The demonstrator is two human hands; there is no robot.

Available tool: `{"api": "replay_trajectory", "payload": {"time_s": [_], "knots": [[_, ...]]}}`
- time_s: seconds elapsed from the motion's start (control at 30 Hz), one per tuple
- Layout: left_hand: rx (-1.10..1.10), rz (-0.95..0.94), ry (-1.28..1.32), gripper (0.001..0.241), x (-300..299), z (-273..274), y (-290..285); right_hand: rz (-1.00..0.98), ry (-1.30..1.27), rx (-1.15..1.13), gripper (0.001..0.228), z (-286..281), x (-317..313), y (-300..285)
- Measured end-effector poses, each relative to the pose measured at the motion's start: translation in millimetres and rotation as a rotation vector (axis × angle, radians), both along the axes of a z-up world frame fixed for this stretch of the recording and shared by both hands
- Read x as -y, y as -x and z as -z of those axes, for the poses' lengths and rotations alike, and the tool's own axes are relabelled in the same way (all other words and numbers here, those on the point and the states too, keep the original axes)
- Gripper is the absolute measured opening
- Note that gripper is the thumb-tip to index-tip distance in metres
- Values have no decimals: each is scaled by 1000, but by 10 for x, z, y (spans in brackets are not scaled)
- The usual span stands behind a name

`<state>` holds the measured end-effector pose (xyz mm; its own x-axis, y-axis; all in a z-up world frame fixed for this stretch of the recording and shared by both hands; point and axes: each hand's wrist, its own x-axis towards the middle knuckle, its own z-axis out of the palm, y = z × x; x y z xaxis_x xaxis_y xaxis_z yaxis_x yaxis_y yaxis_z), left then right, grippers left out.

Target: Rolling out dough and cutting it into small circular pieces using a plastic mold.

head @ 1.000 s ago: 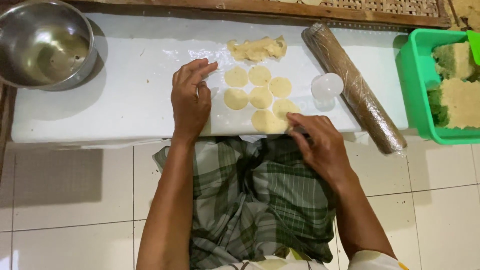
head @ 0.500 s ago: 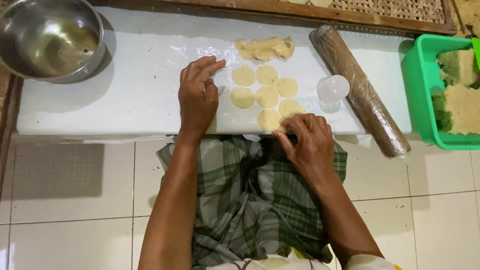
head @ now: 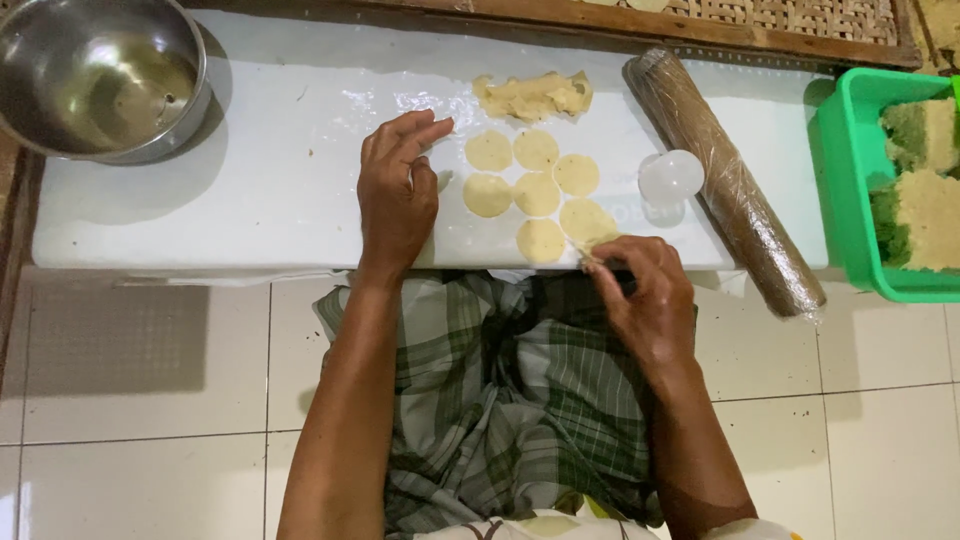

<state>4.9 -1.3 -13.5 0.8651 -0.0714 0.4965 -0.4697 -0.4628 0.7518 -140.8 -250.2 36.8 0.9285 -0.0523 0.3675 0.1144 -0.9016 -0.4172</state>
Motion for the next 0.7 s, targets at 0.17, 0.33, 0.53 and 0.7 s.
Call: {"api": "replay_trajectory", "payload": {"time_s": [0.17,0.33,0.53,0.7], "knots": [[-37,8,33,52,8,-80,30,135,-193,-79,18,7,181,70],[-52,18,50,52,6,-68,24,273,-424,-128,22,8,384,60],[-18,-1,-2,51,2,-57,31,290,-322,-83,20,42,533,41],[-39,19,31,52,-5,-78,31,242,-189,-42,16,61,541,32]]}}
